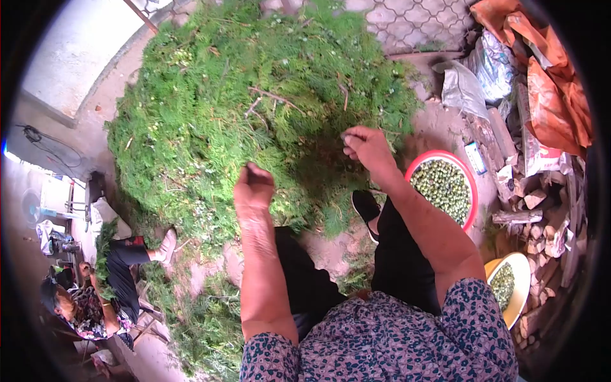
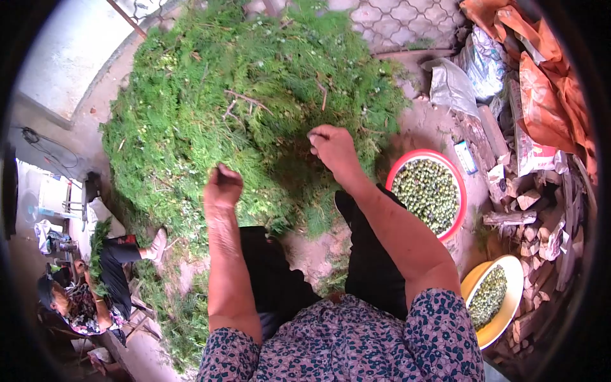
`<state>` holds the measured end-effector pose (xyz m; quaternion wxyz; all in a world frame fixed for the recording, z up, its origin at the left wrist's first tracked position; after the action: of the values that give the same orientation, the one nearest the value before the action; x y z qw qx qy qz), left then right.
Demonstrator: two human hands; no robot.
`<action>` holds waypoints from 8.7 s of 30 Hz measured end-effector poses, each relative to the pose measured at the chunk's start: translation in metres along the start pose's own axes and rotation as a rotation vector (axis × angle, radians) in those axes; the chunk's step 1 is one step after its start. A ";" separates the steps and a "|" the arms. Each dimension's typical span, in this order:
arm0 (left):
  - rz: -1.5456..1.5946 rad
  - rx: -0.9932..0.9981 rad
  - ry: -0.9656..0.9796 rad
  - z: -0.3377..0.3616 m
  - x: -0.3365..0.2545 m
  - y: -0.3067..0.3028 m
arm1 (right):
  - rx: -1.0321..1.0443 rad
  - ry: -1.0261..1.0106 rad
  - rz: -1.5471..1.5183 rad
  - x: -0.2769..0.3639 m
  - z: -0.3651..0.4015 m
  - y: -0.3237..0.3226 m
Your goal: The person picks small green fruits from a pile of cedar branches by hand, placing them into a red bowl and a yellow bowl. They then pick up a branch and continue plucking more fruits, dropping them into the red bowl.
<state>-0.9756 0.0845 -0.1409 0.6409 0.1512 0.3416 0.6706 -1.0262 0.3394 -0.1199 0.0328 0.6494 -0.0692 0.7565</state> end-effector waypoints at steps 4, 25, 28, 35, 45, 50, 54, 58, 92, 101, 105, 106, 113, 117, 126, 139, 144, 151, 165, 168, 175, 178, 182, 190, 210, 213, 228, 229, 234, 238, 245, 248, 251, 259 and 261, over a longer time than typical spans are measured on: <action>-0.022 0.189 0.135 -0.017 -0.039 -0.003 | -0.090 0.041 -0.020 0.008 -0.025 -0.004; -0.183 0.000 0.305 -0.009 -0.041 -0.015 | 0.417 0.461 -0.321 0.030 -0.102 0.139; -0.163 -0.026 0.327 -0.007 -0.042 -0.018 | 0.368 0.397 -0.369 0.040 -0.080 0.135; -0.135 -0.029 0.277 0.000 -0.048 -0.013 | 0.182 0.308 -0.353 0.056 -0.053 0.091; -0.232 0.110 0.337 0.003 -0.026 0.014 | 0.020 0.200 -0.303 0.059 0.026 -0.005; -0.260 0.262 0.327 0.006 0.000 0.035 | 0.006 0.218 -0.314 0.032 0.050 -0.017; -0.355 0.325 0.325 0.006 0.013 0.042 | 0.130 0.230 -0.390 0.021 0.060 -0.009; -0.344 0.308 0.475 0.007 0.011 0.048 | 0.245 0.239 -0.393 0.003 0.057 -0.005; -0.727 0.315 0.356 0.018 -0.008 0.018 | 0.354 0.127 -0.261 0.036 -0.029 0.065; -0.563 0.146 0.586 0.006 -0.023 0.019 | 0.187 0.055 -0.753 0.032 -0.049 0.033; -0.540 0.091 0.603 0.005 -0.020 0.017 | 0.048 -0.069 -0.876 0.032 -0.047 0.035; -0.537 0.086 0.595 0.005 -0.019 0.017 | 0.061 -0.061 -0.878 0.035 -0.044 0.041; -0.728 0.550 0.541 0.040 -0.006 0.022 | 0.565 -0.221 -0.057 0.093 0.094 0.099; -0.423 0.265 0.355 0.000 0.007 0.022 | 1.137 -0.655 -0.358 0.081 0.167 0.125; -0.535 0.183 0.418 0.011 0.003 0.018 | 0.066 -0.632 -0.139 0.039 0.021 0.107; -0.563 0.179 0.594 0.009 0.008 0.020 | 0.016 -0.630 -0.130 0.041 0.011 0.105; -0.557 0.203 0.607 0.023 0.014 0.030 | 0.163 -0.503 -0.233 0.046 0.019 0.107; -0.800 0.367 0.646 0.009 0.024 0.017 | 0.185 -0.805 -0.049 0.049 0.021 0.120; -0.641 0.544 0.524 0.011 0.028 0.021 | 0.403 -0.118 -0.332 0.041 0.019 0.115; -0.566 0.454 0.513 0.012 0.030 0.023 | 0.351 -0.306 -0.239 0.047 0.017 0.113; -0.586 0.307 0.375 0.024 0.026 0.033 | 0.323 -0.015 -0.587 0.039 0.002 0.109; -0.646 0.299 0.429 0.027 0.028 0.035 | 0.225 -0.109 -0.543 0.044 0.003 0.108; -0.741 0.317 0.529 0.032 0.033 0.038 | 0.230 -0.166 -0.376 0.045 0.005 0.107; -0.868 0.368 0.763 0.027 0.033 0.034 | 0.170 -0.530 -0.154 0.047 0.009 0.108; -1.107 0.345 1.145 0.032 0.029 0.033 | 0.241 -0.444 -0.172 0.048 0.018 0.106; -1.075 0.325 0.996 0.029 0.027 0.030 | 0.256 -0.143 -0.402 0.047 0.014 0.105; -0.896 0.370 0.896 0.036 0.034 0.033 | 0.237 -0.783 0.033 0.052 -0.001 0.093; -0.929 0.368 0.879 0.036 0.034 0.032 | 0.256 -0.785 0.078 0.051 -0.002 0.093; -0.897 0.317 0.763 0.040 0.035 0.033 | 0.252 -0.791 0.092 0.045 0.000 0.094; -0.749 0.254 0.673 0.046 0.032 0.035 | 0.399 -0.221 -0.161 0.048 -0.005 0.087; -0.466 0.150 0.558 0.033 0.033 0.033 | 0.403 0.233 -0.654 0.043 -0.014 0.083; -0.420 -0.008 0.572 0.030 0.033 0.033 | 0.444 0.108 -0.475 0.046 -0.012 0.079; -0.424 0.052 0.504 0.032 0.029 0.034 | 0.468 -0.070 -0.136 0.046 -0.004 0.086; -0.810 0.318 0.680 0.032 0.028 0.039 | 0.292 -0.501 -0.013 0.039 -0.006 0.092; -0.892 0.277 0.732 0.033 0.027 0.040 | 0.326 -0.350 -0.044 0.040 -0.004 0.093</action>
<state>-0.9887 0.1214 -0.0976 0.6757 -0.1659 0.6553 0.2942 -1.0490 0.2465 -0.0864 -0.0685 0.7689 0.0635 0.6325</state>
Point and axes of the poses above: each hand's wrist, its own z-axis away from the middle knuckle, its own y-axis out of the palm, x = y × z, the point moved 2 cm from there along -z, towards the middle knuckle, and after that the axes turned 14 degrees about -x, right-handed, at the moved point
